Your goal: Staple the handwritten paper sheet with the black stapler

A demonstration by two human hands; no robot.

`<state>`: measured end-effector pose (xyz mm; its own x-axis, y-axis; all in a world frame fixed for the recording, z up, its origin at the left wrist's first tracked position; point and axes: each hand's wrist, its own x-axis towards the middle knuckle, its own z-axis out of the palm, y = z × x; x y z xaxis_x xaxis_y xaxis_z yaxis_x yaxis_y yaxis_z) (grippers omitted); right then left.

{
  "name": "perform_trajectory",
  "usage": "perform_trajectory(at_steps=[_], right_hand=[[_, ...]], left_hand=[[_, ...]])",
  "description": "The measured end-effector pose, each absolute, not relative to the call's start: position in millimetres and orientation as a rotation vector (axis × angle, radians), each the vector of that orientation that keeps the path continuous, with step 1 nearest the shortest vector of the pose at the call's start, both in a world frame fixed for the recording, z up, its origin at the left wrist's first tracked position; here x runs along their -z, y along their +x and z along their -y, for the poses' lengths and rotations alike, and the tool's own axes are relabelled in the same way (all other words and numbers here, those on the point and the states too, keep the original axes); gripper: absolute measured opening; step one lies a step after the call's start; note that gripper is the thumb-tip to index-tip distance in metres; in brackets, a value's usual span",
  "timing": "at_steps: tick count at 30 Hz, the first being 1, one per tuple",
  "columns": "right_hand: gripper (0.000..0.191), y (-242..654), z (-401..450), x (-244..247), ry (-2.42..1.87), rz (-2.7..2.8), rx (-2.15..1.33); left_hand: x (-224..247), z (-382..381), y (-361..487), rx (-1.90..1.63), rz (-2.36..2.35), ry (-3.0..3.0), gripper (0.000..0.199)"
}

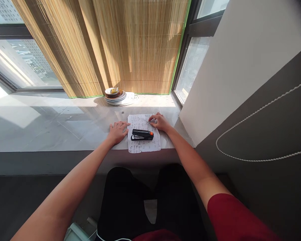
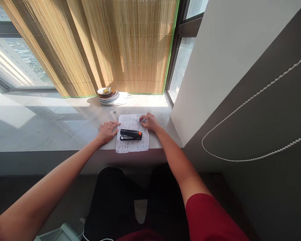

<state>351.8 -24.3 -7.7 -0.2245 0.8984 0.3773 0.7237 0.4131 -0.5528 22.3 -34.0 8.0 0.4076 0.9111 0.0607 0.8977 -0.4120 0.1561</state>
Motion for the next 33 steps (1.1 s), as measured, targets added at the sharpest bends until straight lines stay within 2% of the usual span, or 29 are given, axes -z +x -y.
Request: perform_trajectory(at_steps=[27,33], right_hand=[[0.01,350.0,13.8,18.1,-1.323,2.008,-0.296],[0.01,348.2,16.0,16.6,-1.309,2.003,-0.287]], left_hand=[[-7.9,30.5,20.1,-0.287,-1.587,2.527,0.056],[-9.7,30.6,20.6,-0.308,-1.594,2.517,0.067]])
